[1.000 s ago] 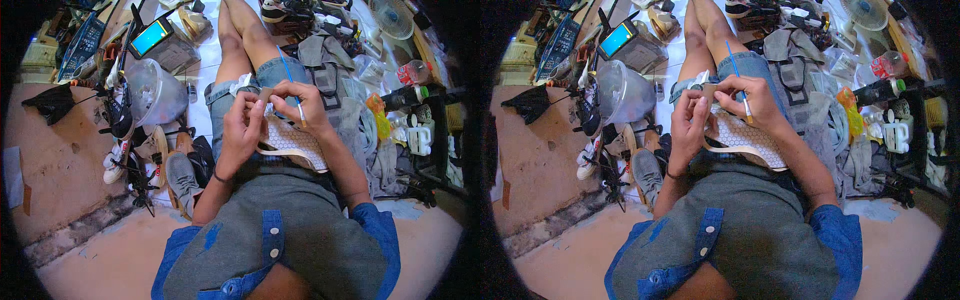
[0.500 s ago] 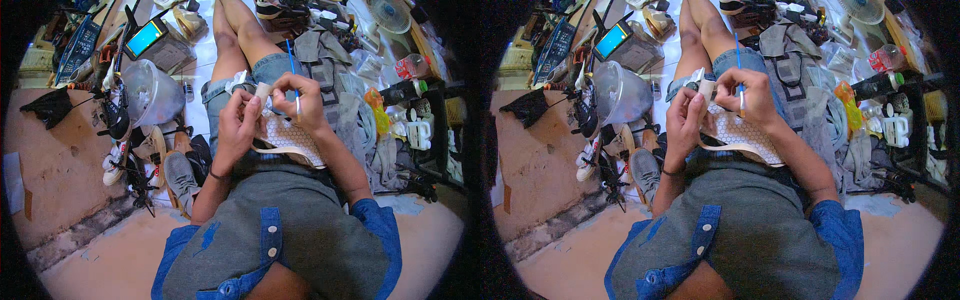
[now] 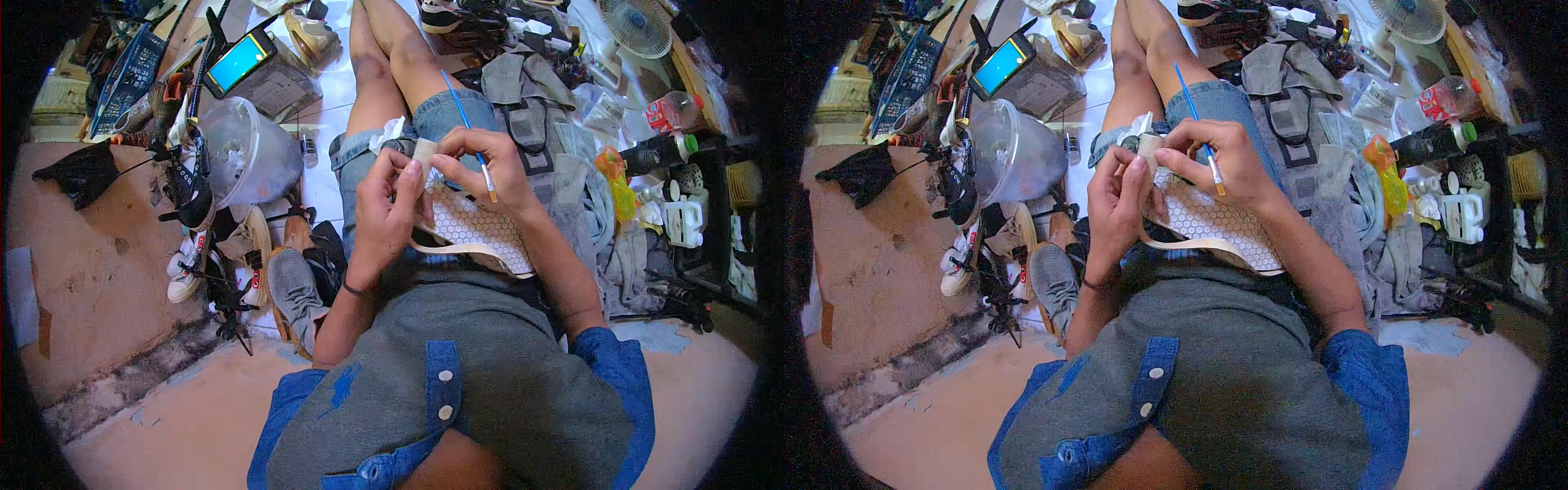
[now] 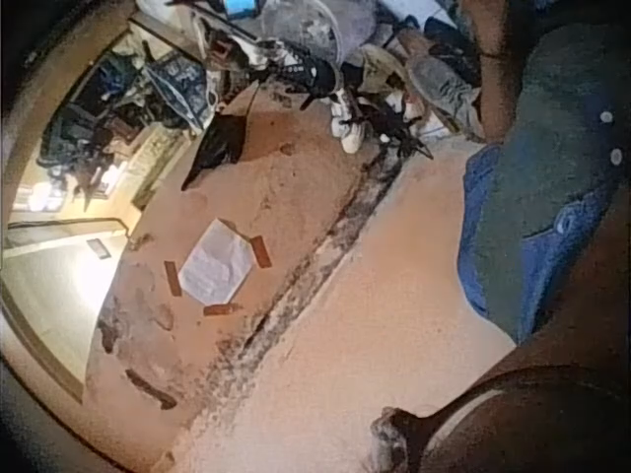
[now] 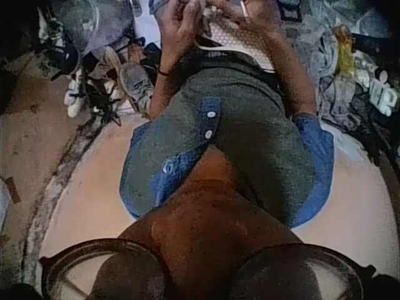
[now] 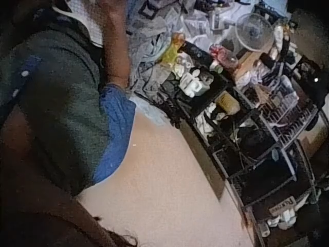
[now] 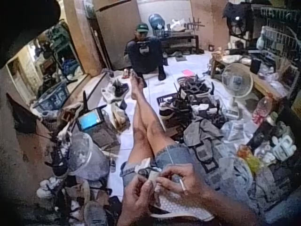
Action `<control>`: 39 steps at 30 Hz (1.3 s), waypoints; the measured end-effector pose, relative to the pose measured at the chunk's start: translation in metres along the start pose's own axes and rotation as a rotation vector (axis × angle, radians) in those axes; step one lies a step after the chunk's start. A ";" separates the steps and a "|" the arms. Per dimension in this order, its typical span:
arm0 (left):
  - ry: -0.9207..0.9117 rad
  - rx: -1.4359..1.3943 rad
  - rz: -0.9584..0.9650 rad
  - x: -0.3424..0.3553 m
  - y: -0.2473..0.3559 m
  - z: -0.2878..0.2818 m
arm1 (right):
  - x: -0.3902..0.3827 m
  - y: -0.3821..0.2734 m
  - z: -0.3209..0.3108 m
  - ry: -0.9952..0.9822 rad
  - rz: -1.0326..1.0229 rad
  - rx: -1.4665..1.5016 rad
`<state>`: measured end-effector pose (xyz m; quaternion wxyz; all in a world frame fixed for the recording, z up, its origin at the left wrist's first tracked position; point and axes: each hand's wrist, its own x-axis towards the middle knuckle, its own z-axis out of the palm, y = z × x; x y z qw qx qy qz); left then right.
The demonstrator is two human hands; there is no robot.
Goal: Applying adhesive and repairing the sole and upper of a sneaker.
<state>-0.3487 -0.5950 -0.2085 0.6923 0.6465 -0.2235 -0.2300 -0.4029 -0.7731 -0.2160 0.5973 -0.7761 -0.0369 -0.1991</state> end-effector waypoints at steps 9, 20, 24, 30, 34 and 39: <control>-0.020 0.082 -0.008 -0.002 0.002 0.002 | 0.000 0.002 -0.009 -0.012 -0.080 -0.046; 0.009 -0.111 -0.039 -0.004 -0.003 -0.003 | -0.006 0.016 -0.013 0.123 0.070 0.227; 0.033 -0.012 -0.074 -0.005 -0.002 -0.002 | -0.006 0.014 -0.006 0.031 0.093 0.064; 0.009 0.342 0.068 0.000 0.001 0.002 | -0.006 0.003 -0.009 0.023 0.053 0.050; 0.006 0.501 0.305 0.007 -0.001 0.002 | 0.006 -0.006 -0.006 0.057 -0.006 -0.015; -0.129 0.511 0.036 0.012 -0.003 -0.006 | 0.015 0.006 -0.004 0.152 -0.206 -0.106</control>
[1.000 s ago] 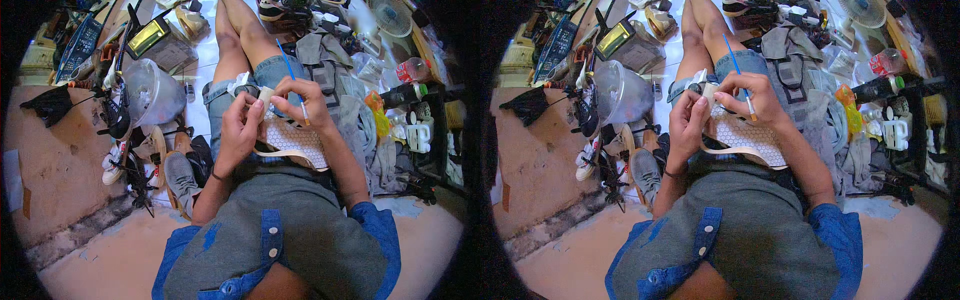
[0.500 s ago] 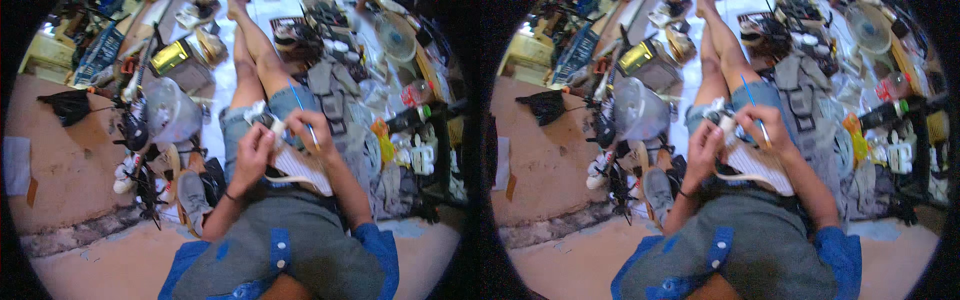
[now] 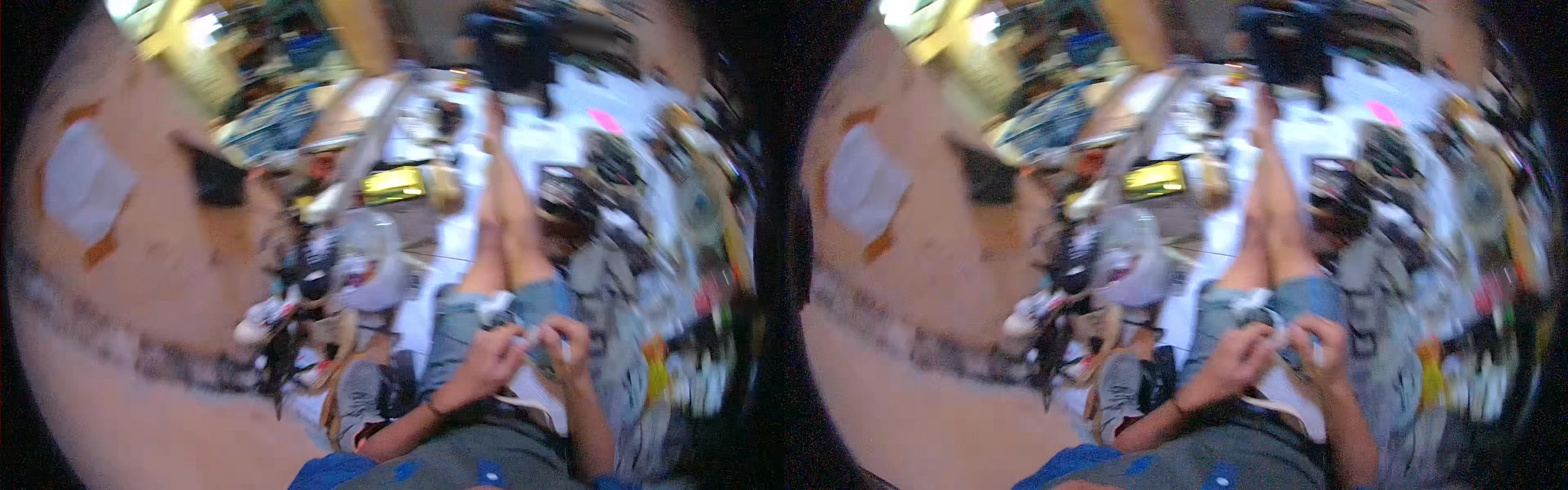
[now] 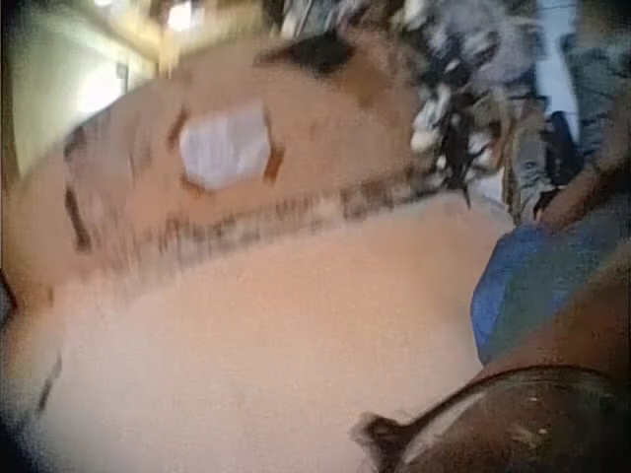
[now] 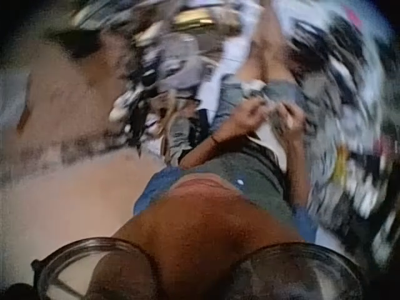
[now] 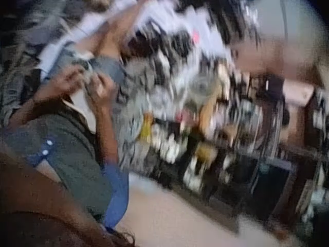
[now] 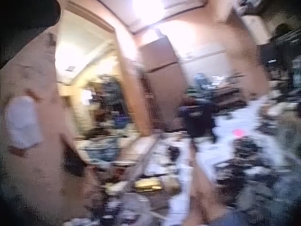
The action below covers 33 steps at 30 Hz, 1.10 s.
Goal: Applying adhesive and repairing the sole and upper of a sneaker.
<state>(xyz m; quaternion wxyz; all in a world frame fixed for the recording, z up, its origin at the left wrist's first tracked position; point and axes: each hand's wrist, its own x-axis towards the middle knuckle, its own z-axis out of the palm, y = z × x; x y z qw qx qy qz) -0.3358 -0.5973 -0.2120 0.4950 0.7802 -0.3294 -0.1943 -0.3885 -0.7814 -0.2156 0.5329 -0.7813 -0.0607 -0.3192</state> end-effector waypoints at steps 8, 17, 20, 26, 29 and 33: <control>0.273 -0.359 0.068 -0.007 -0.001 -0.010 | -0.019 0.007 -0.007 0.057 0.417 0.055; 0.262 -0.712 -0.007 -0.036 -0.030 -0.035 | -0.013 -0.003 -0.006 -0.154 0.503 0.106; 0.227 -0.798 -0.051 -0.038 -0.040 -0.036 | -0.010 -0.003 -0.007 -0.312 0.423 0.066; -0.078 -0.793 -0.319 -0.057 -0.053 -0.050 | -0.021 -0.009 -0.016 -0.491 0.475 0.013; -0.107 -0.740 -0.334 -0.062 -0.060 -0.061 | -0.026 -0.012 -0.022 -0.491 0.420 0.017; -0.112 -0.646 -0.361 -0.064 -0.069 -0.076 | -0.030 -0.013 -0.027 -0.499 0.386 -0.053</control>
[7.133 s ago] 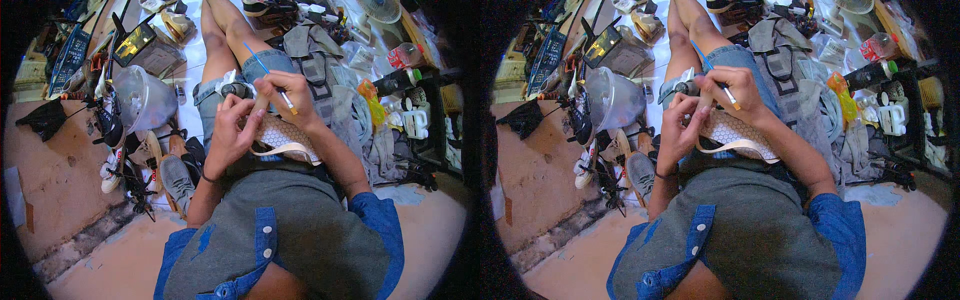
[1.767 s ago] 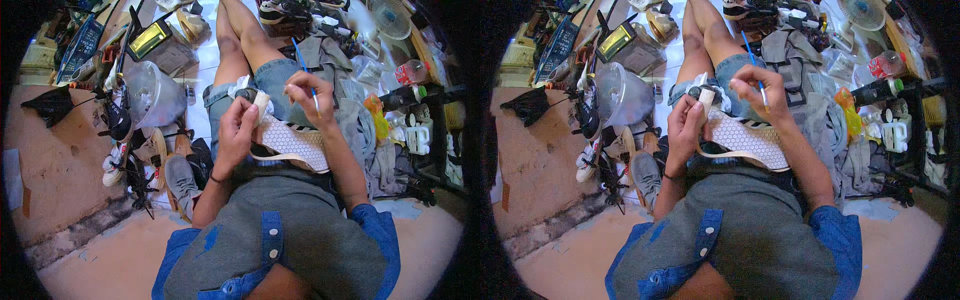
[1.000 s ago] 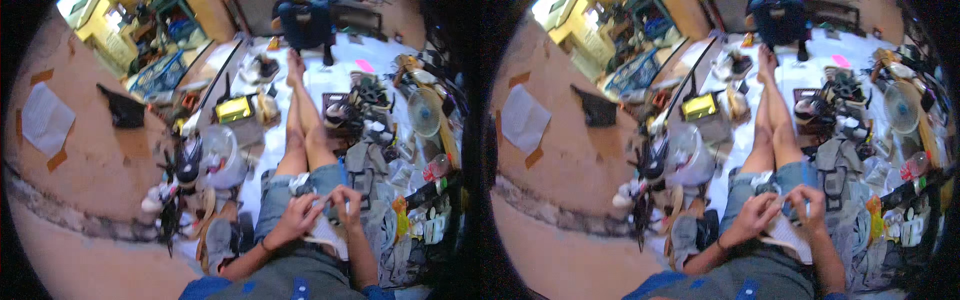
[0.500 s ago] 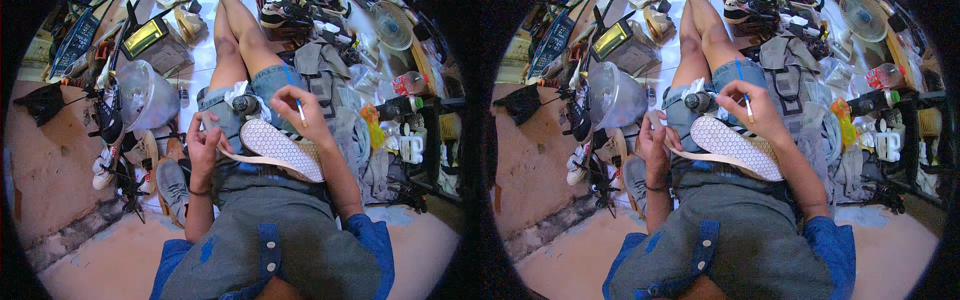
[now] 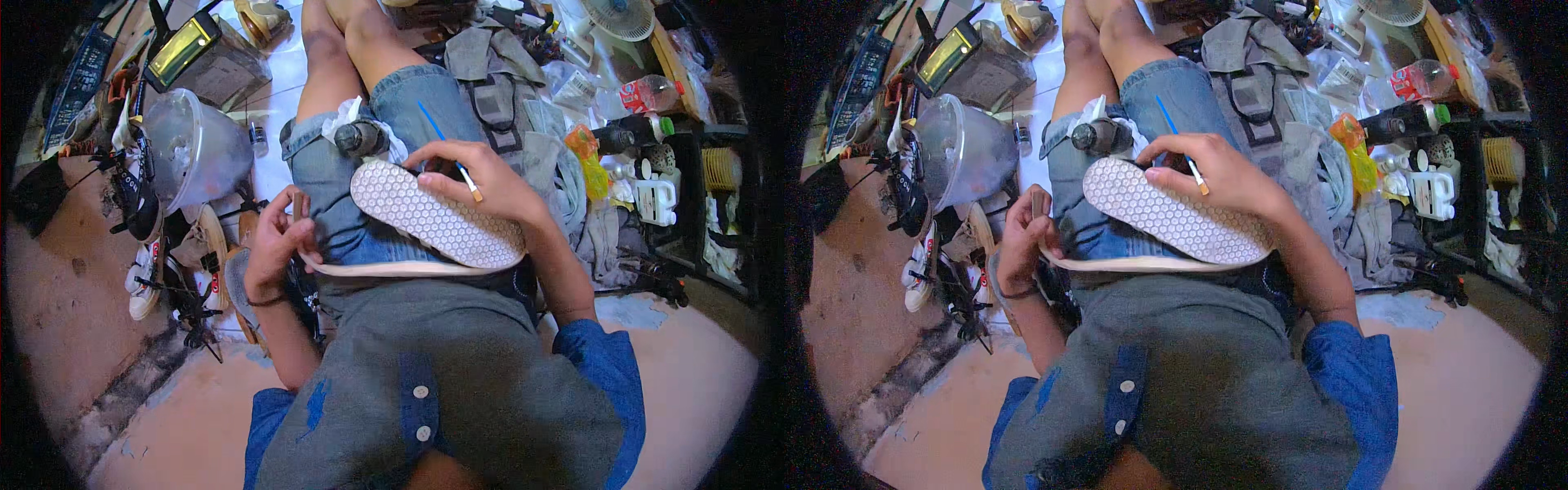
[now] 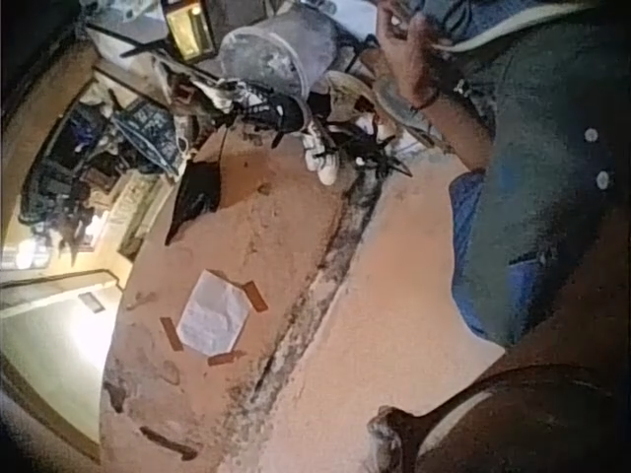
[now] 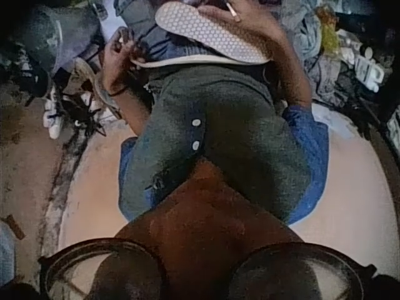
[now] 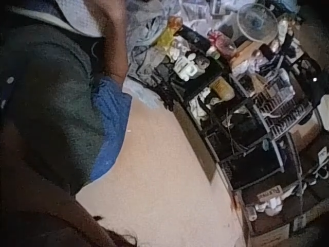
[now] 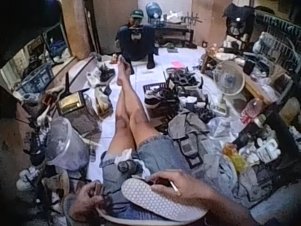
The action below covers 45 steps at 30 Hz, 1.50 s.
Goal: Applying adhesive and repairing the sole and upper of a sneaker.
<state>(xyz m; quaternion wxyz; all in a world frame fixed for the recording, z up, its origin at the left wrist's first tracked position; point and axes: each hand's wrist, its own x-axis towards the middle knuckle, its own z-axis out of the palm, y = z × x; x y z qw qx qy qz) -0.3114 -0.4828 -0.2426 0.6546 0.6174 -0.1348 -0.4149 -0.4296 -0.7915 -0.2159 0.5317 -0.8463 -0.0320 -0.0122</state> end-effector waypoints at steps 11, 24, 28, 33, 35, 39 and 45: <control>0.406 -0.092 0.134 0.038 -0.008 0.016 | -0.007 0.002 0.000 -0.145 0.047 0.026; 0.116 0.065 0.309 0.069 0.040 0.066 | -0.007 -0.027 -0.006 -0.262 -0.124 -0.098; -0.040 0.129 0.317 0.054 0.052 0.061 | -0.012 -0.042 -0.005 -0.269 -0.140 -0.125; -0.378 -0.081 0.455 0.038 0.046 0.063 | -0.022 -0.056 -0.003 -0.241 -0.187 -0.157; -0.390 -0.031 0.450 0.028 0.045 0.063 | -0.026 -0.059 -0.006 -0.238 -0.216 -0.098; -0.293 0.021 0.547 0.010 0.038 0.070 | -0.031 -0.061 -0.011 -0.158 -0.150 -0.020; -0.033 -0.277 0.773 0.019 0.022 0.067 | -0.035 -0.053 -0.003 -0.179 -0.133 -0.130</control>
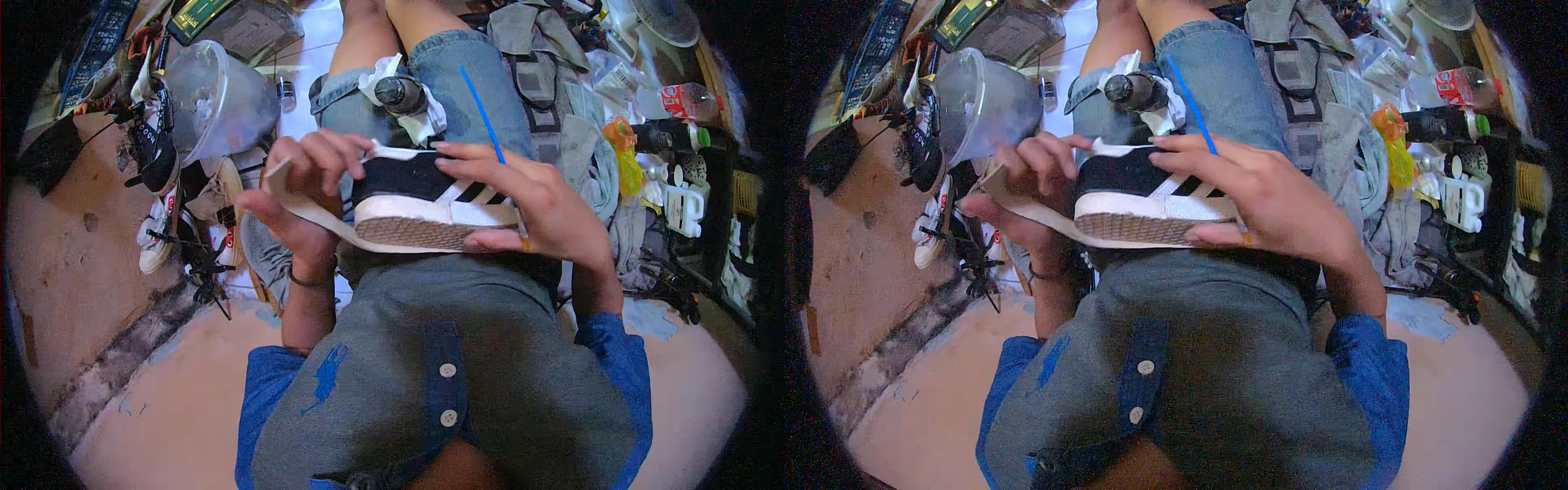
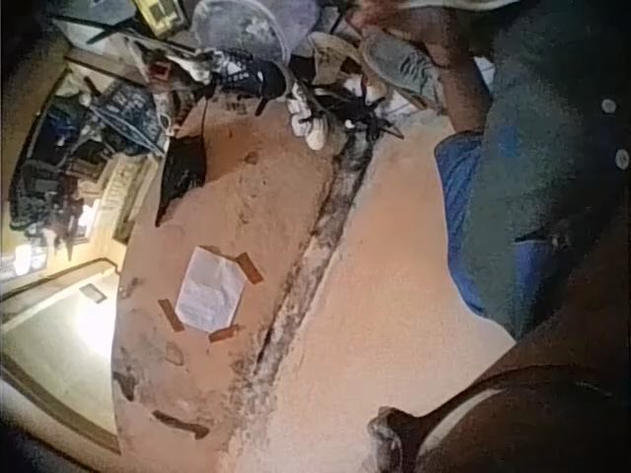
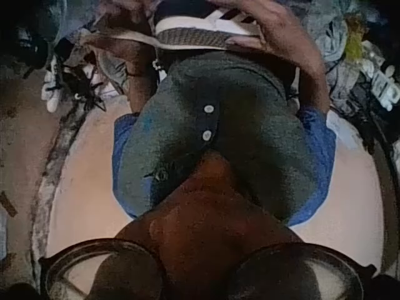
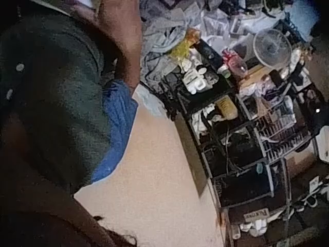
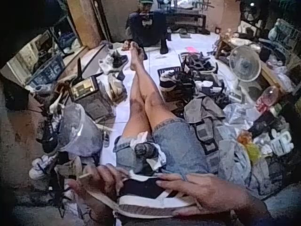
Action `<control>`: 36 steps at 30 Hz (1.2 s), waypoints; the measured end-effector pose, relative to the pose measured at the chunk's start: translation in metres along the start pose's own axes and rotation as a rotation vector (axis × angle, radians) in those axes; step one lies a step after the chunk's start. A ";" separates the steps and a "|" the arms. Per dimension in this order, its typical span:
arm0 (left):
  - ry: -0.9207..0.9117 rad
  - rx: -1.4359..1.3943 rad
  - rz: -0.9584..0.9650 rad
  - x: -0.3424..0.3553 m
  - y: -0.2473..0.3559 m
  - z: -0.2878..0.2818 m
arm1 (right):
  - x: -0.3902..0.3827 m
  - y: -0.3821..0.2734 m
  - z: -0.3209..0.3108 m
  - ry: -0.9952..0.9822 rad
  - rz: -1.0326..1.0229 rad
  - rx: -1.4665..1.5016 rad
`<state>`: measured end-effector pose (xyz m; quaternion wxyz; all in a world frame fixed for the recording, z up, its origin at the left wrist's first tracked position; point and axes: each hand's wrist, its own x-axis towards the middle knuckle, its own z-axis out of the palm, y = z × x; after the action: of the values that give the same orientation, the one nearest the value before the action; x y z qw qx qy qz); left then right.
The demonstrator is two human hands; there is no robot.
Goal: Applying adhesive and repairing the sole and upper of a sneaker.
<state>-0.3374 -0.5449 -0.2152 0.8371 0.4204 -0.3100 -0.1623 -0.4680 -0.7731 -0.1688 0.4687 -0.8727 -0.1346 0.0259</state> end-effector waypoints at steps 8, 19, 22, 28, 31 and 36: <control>0.249 -0.269 -0.034 -0.018 -0.002 -0.019 | 0.001 0.021 -0.017 0.113 -0.041 -0.065; 0.120 -0.113 0.043 0.001 0.003 -0.013 | 0.011 0.008 -0.008 -0.008 -0.107 0.038; 0.005 0.010 -0.012 0.000 0.019 -0.017 | 0.009 0.009 -0.011 -0.002 -0.079 0.028; -0.113 0.092 -0.153 -0.005 0.037 -0.013 | 0.012 0.010 -0.007 0.004 -0.096 -0.014; -0.220 0.099 0.002 0.005 0.037 -0.001 | 0.012 0.010 -0.004 -0.006 -0.086 -0.015; -0.499 0.481 0.012 0.043 0.039 0.011 | 0.012 0.006 -0.004 -0.030 -0.097 -0.063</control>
<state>-0.3114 -0.5515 -0.1626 0.6134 0.5513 -0.5369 -0.1772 -0.4543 -0.7765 -0.1701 0.4397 -0.8789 -0.1843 0.0119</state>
